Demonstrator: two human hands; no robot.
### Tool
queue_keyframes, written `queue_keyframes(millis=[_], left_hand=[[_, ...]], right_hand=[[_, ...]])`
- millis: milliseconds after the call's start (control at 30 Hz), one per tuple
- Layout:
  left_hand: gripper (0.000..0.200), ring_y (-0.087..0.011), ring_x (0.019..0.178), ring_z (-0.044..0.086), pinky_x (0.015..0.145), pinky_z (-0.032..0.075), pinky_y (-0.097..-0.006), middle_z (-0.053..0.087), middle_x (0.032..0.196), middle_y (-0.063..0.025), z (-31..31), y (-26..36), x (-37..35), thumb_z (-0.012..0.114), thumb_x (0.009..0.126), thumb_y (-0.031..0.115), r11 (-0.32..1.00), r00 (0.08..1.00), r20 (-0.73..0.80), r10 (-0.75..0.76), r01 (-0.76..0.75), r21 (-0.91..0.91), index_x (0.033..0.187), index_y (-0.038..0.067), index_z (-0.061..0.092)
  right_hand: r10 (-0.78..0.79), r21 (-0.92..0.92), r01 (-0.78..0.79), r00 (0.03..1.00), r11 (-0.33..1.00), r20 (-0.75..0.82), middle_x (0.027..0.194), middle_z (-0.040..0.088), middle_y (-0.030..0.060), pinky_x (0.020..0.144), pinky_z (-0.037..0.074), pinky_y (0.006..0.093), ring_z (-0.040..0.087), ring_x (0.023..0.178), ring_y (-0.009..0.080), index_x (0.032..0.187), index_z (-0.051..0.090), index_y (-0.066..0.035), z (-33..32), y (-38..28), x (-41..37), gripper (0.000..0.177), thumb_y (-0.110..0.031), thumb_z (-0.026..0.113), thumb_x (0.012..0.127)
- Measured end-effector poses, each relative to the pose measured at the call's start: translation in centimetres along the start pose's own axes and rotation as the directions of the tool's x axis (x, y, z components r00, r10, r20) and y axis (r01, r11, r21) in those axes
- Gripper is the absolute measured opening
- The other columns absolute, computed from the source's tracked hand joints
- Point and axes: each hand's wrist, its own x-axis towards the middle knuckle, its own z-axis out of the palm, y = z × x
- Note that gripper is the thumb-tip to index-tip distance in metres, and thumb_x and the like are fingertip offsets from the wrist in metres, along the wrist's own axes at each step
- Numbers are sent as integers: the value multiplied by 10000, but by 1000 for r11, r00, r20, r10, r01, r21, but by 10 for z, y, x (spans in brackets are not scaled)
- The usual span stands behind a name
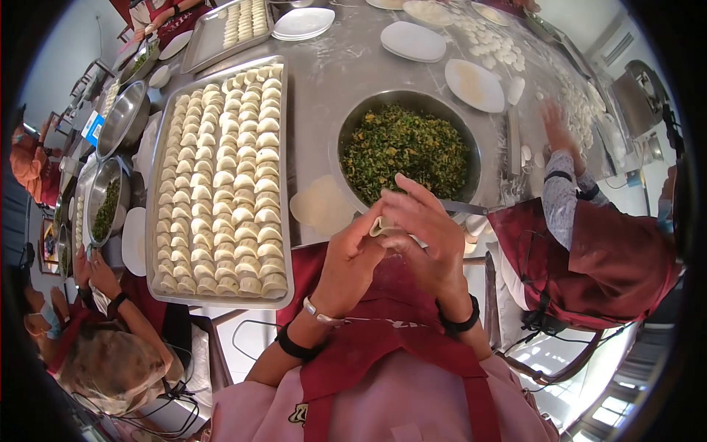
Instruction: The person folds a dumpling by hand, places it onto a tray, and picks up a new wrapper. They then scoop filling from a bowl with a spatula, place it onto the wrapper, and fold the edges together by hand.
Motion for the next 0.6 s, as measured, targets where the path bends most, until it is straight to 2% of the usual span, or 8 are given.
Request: queue_keyframes(millis=[67, 100, 167, 300, 367, 400, 467, 600], left_hand=[[566, -105, 1006, 619, 886, 517, -262, 635, 1162, -68, 1, 3, 0, 519, 960, -21, 998, 1000, 27, -1, 3, -66, 1506, -23, 371], [570, -109, 1024, 619, 890, 518, -265, 633, 1177, -70, 2, 6, 0, 522, 958, -22, 995, 999, 42, 0, 4, -99, 1507, -23, 369], [564, -128, 1080, 611, 903, 522, -273, 619, 1225, -91, 2, 14, 1, 521, 968, -11, 999, 998, 68, 3, 0, -46, 1507, -28, 359], [560, -161, 1178, 584, 946, 521, -296, 571, 1319, -113, 1, 14, -4, 512, 988, 11, 999, 998, 57, 28, -27, -22, 1515, -33, 328], [570, -172, 1197, 576, 970, 519, -313, 550, 1347, -120, 5, 19, -2, 506, 992, 15, 995, 997, 62, 42, -36, -94, 1524, -31, 306], [575, -178, 1206, 572, 982, 517, -322, 540, 1362, -124, 6, 21, -1, 503, 994, 17, 991, 997, 63, 50, -42, -129, 1528, -30, 295], [580, -186, 1216, 570, 988, 522, -334, 526, 1381, -133, 4, 15, 0, 495, 996, 16, 995, 996, 69, 60, -54, -85, 1533, -30, 281], [582, -190, 1211, 574, 981, 529, -339, 516, 1394, -147, 2, 12, -1, 503, 997, 17, 997, 999, 22, 31, -30, -69, 1536, -24, 285]], right_hand=[[143, 103, -142, 990, 984, -1, 1266, 673, 146, 996, 505, 437, 537, 1307, 384, 1058, 713, -28, 1, -8, 1, 309, -19, 755, 752], [134, 122, -136, 991, 983, 25, 1278, 666, 147, 1001, 502, 435, 525, 1319, 382, 1077, 710, -28, 0, -8, 1, 332, -23, 760, 749], [111, 162, -122, 991, 979, 77, 1304, 653, 149, 1011, 495, 431, 503, 1344, 379, 1116, 705, -29, -2, -4, 3, 379, -31, 770, 743], [40, 204, -53, 997, 978, 66, 1235, 687, 155, 984, 517, 418, 545, 1305, 369, 1010, 721, -29, 1, 1, 2, 263, -24, 772, 752], [1, 192, -12, 998, 981, 58, 1195, 703, 162, 965, 530, 410, 568, 1279, 370, 949, 725, -31, 2, 5, 1, 198, -22, 773, 757], [18, 198, -26, 999, 980, 43, 1182, 707, 164, 958, 535, 410, 574, 1271, 370, 927, 723, -31, 3, 4, 0, 175, -20, 772, 760], [54, 208, -55, 998, 977, 11, 1155, 716, 168, 944, 543, 409, 588, 1256, 369, 884, 719, -32, 6, 1, -2, 129, -16, 770, 766], [70, 214, -66, 997, 975, -12, 1171, 712, 167, 947, 542, 403, 577, 1271, 368, 913, 723, -25, 9, 3, -3, 150, -10, 768, 771]])
